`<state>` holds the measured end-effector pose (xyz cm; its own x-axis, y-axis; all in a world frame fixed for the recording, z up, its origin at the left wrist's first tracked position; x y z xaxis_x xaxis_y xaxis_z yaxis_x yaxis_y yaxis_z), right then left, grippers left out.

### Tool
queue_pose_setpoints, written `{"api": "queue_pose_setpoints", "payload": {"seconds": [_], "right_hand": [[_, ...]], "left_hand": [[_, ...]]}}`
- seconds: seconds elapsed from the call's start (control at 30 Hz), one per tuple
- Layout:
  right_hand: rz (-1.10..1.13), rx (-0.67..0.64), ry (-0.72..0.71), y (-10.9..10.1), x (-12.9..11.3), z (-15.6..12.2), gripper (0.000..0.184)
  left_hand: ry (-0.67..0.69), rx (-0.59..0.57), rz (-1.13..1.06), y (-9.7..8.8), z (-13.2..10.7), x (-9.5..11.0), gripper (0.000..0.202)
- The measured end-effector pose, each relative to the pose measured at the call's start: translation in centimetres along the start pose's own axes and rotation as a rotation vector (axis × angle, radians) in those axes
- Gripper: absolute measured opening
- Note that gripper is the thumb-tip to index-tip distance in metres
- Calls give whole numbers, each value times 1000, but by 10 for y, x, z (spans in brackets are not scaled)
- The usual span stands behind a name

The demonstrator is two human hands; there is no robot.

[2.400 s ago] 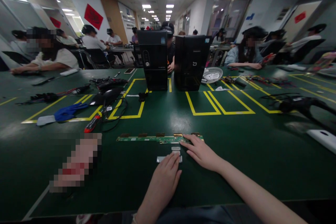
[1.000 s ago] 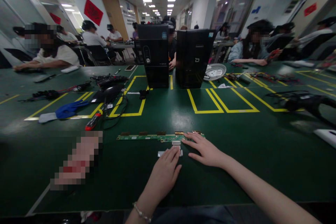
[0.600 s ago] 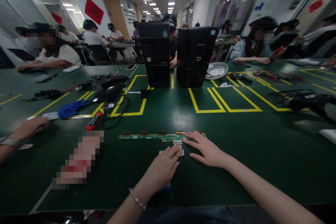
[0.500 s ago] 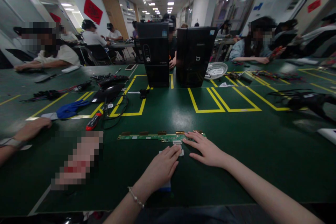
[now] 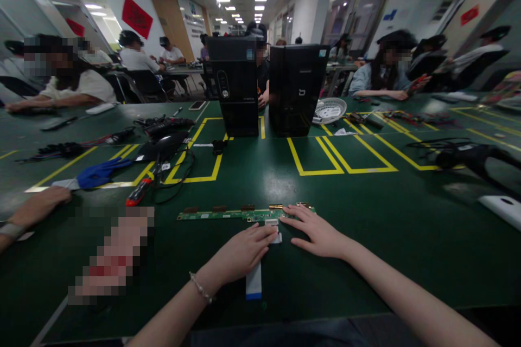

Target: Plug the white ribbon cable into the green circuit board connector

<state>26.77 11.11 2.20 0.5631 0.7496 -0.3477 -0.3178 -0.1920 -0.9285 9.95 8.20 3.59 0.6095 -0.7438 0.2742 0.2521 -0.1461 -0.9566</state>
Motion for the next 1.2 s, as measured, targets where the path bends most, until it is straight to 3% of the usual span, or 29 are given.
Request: {"api": "queue_pose_setpoints", "payload": {"seconds": [0.33,0.73,1.0,1.2], "right_hand": [[14,-7,8,-2,0,0,59],[56,-19,-34,-3,5,2,62],[41,13,-38,0,6,2,63],[21,45,-25,-3,3,1,59]], "left_hand": [[52,-67,-46,-2,5,-8,42],[63,-44,-26,-6,6,-9,42],[10,17,-63,-6,7,-10,42],[-132,153,-112,-28,-8,-16,42]]}}
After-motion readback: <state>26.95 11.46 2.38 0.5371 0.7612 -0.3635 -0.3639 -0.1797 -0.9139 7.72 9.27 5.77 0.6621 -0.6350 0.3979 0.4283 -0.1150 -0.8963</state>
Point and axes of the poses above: each hand's wrist, its own z-axis towards the middle knuckle, its own y-axis out of the palm, x = y × z, the point moved 7 cm from there along z, towards the middle knuckle, and after that the axes turned 6 degrees about -y, right-handed, at the moved point
